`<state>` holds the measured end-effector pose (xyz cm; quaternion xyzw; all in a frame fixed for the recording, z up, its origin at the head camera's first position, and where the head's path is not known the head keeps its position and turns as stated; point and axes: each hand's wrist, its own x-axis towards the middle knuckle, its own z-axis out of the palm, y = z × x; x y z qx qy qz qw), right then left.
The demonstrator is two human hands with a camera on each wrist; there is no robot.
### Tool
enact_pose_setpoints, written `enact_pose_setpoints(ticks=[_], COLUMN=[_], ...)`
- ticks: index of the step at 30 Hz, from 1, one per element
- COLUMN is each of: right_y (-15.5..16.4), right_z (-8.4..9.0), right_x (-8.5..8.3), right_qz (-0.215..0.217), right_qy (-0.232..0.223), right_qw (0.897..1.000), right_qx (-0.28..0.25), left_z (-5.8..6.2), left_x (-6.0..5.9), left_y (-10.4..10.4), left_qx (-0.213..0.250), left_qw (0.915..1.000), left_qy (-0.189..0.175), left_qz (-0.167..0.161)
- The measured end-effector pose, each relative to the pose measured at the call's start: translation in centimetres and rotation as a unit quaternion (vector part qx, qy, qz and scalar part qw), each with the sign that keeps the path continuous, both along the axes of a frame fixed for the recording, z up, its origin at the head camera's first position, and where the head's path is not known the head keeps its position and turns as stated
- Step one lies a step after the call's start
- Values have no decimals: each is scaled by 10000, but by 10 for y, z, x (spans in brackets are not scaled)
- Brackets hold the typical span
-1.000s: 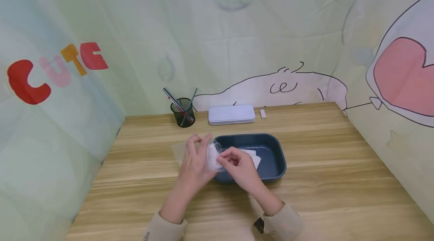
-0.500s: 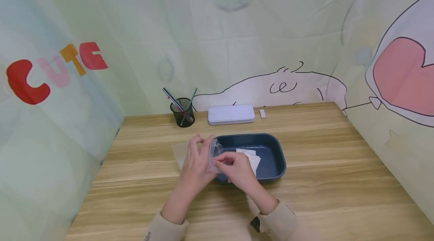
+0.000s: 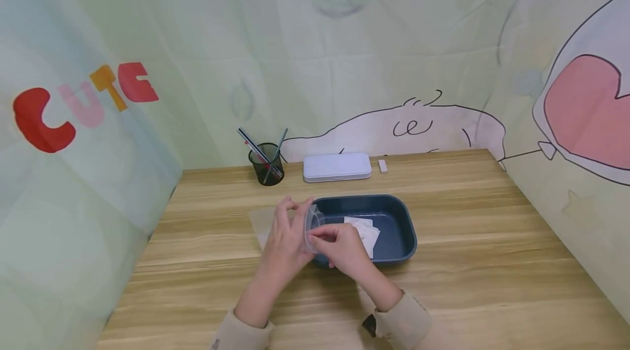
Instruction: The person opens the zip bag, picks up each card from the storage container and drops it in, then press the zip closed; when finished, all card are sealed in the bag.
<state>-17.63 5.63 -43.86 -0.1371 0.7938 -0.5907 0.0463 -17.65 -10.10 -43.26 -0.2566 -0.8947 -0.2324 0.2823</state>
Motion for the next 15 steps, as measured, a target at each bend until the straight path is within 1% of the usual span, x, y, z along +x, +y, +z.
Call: enact_pose_setpoints(ticks=[4,7,9,12,15], right_y=[0,4,11,27,49], right_z=[1,3,6,8,7], right_x=[-1,-2,-5,-12,-23], right_qz=[40,-55,-217,-607,-983], right_qy=[149,321,449,562,607], right_qw=[9998,9993,9986,9963,9916], right_qx=[80,154,189,234,580], left_z=[-2,-2,-2,-1,1], left_x=[-1,0,0,0,0], left_y=[-1,-3,-5,-9,-14], left_qx=[1,23,73,168,250], left_qw=[10000,9998,9995,9981,9966], left_qy=[38,-12,-141,-414,-566], left_qz=[75,179,269,423,543])
